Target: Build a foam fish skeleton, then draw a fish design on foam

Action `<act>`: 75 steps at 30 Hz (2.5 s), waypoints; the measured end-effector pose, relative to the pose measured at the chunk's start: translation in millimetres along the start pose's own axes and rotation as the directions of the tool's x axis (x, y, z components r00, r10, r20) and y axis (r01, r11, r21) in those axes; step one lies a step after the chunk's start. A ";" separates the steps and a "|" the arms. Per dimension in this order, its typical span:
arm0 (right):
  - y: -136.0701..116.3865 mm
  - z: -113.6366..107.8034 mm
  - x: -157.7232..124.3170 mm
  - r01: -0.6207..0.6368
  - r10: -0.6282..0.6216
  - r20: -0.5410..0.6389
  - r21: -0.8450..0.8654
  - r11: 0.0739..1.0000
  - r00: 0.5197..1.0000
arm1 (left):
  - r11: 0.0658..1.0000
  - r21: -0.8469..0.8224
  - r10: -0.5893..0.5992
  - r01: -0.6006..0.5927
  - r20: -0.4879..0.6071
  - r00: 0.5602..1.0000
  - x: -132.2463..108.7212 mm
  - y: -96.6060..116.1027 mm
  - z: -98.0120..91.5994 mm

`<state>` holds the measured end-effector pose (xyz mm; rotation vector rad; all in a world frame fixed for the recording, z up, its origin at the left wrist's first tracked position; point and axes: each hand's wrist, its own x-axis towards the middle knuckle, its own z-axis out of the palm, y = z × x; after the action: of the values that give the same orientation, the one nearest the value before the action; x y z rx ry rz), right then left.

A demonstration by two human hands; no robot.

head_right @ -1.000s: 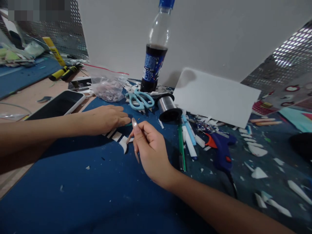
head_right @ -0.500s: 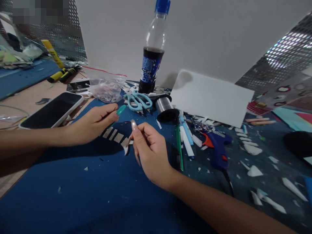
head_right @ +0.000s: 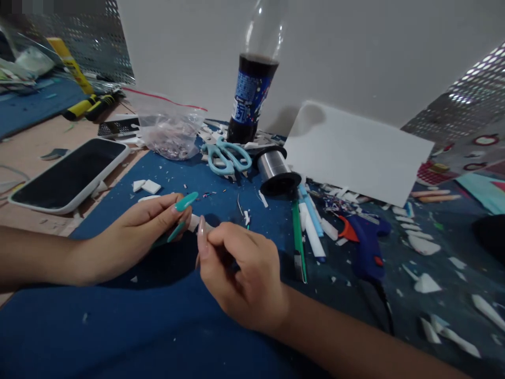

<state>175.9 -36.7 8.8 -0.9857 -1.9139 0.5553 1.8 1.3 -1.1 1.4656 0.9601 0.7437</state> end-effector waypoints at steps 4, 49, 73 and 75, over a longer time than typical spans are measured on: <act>-1.9 -1.6 1.5 -0.012 0.016 0.064 -0.070 0.997 0.998 | 1.000 0.008 0.004 -0.004 0.025 1.000 0.3 2.7 0.5; 2.4 4.3 1.1 -0.023 0.033 0.076 -0.121 0.992 0.997 | 0.937 0.132 0.336 -0.322 -0.096 0.937 -11.1 9.2 3.2; 16.9 4.9 8.4 -0.403 0.321 0.246 0.480 0.779 0.915 | 0.915 0.100 0.401 -0.392 -0.099 0.911 -1.5 10.4 -0.8; 17.4 5.0 8.6 -0.388 0.317 0.224 0.495 0.778 0.922 | 0.917 0.101 0.397 -0.387 -0.107 0.912 -1.4 9.8 -1.5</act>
<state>176.3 -19.6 -1.5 -0.9504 -1.5388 1.3240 1.2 0.8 8.9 1.7230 0.8009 1.1122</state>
